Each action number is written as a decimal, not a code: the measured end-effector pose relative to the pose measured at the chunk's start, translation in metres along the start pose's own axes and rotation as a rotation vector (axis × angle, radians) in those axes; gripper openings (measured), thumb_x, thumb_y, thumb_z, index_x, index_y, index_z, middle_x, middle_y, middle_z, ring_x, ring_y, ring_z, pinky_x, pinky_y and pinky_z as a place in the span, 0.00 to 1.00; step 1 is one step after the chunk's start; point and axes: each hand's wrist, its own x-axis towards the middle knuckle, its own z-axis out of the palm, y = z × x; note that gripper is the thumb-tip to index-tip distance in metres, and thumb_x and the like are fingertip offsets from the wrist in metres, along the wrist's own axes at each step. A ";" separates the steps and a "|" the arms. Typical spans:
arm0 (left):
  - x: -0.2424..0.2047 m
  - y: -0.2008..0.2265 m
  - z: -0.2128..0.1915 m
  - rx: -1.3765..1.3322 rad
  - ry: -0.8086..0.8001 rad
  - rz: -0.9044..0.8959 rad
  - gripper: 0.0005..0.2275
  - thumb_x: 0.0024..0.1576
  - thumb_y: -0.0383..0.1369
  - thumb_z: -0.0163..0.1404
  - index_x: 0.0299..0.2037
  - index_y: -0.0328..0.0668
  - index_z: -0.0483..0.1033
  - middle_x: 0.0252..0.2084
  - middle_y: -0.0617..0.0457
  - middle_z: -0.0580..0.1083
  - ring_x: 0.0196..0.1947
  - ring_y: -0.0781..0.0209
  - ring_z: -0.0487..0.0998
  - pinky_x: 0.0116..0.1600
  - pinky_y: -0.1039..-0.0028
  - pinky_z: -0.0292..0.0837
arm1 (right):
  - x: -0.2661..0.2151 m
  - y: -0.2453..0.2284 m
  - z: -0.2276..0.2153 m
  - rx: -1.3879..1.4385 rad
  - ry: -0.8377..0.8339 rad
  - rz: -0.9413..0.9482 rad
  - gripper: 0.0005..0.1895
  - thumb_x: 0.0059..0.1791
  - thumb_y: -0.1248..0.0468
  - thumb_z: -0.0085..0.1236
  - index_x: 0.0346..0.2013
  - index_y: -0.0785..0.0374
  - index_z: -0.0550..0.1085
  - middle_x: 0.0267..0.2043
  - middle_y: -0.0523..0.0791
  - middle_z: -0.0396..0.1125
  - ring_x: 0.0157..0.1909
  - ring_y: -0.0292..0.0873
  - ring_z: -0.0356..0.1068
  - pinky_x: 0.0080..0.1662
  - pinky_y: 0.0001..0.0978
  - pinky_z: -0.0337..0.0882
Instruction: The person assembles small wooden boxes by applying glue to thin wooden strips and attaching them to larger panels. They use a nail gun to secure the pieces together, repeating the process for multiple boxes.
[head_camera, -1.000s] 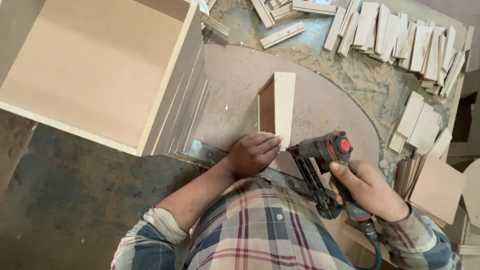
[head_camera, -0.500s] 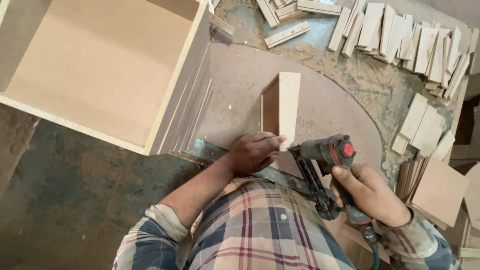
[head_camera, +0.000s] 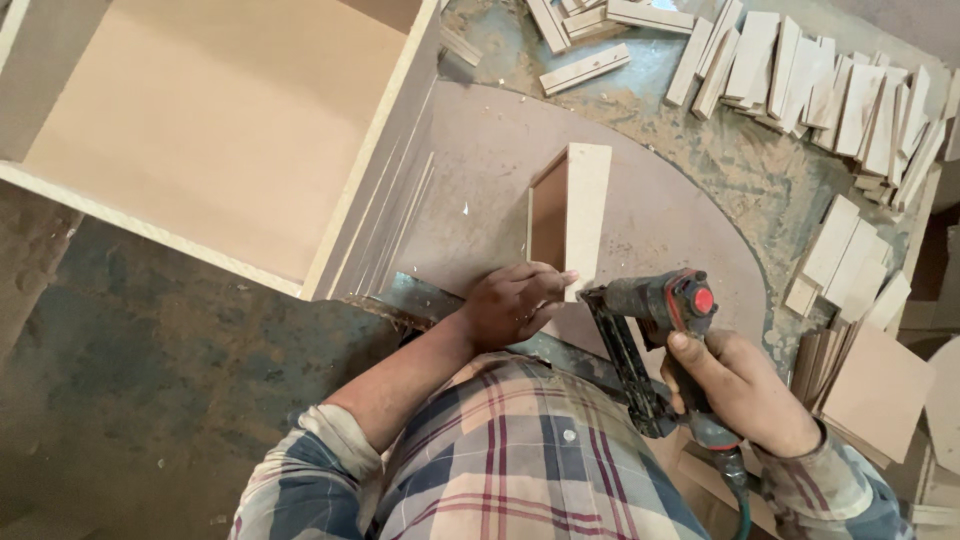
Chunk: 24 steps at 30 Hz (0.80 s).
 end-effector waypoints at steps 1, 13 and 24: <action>-0.001 -0.001 0.001 0.008 0.021 0.015 0.20 0.60 0.30 0.56 0.63 0.44 0.69 0.47 0.51 0.76 0.49 0.52 0.79 0.52 0.64 0.77 | 0.000 -0.001 0.000 -0.009 -0.008 -0.003 0.29 0.55 0.48 0.45 0.23 0.71 0.76 0.16 0.45 0.67 0.20 0.38 0.64 0.27 0.34 0.67; -0.006 -0.005 0.005 0.029 0.042 0.023 0.24 0.59 0.31 0.56 0.67 0.46 0.64 0.49 0.51 0.76 0.51 0.51 0.78 0.54 0.63 0.75 | -0.002 -0.021 0.010 -0.182 0.003 0.011 0.31 0.54 0.46 0.48 0.20 0.70 0.76 0.14 0.46 0.68 0.19 0.39 0.65 0.27 0.35 0.66; -0.004 -0.005 0.006 0.018 0.026 0.000 0.24 0.59 0.31 0.58 0.66 0.47 0.65 0.48 0.51 0.76 0.50 0.52 0.78 0.52 0.64 0.75 | -0.006 -0.030 0.011 -0.273 0.000 -0.024 0.33 0.54 0.45 0.48 0.15 0.68 0.75 0.13 0.46 0.67 0.19 0.40 0.65 0.27 0.36 0.67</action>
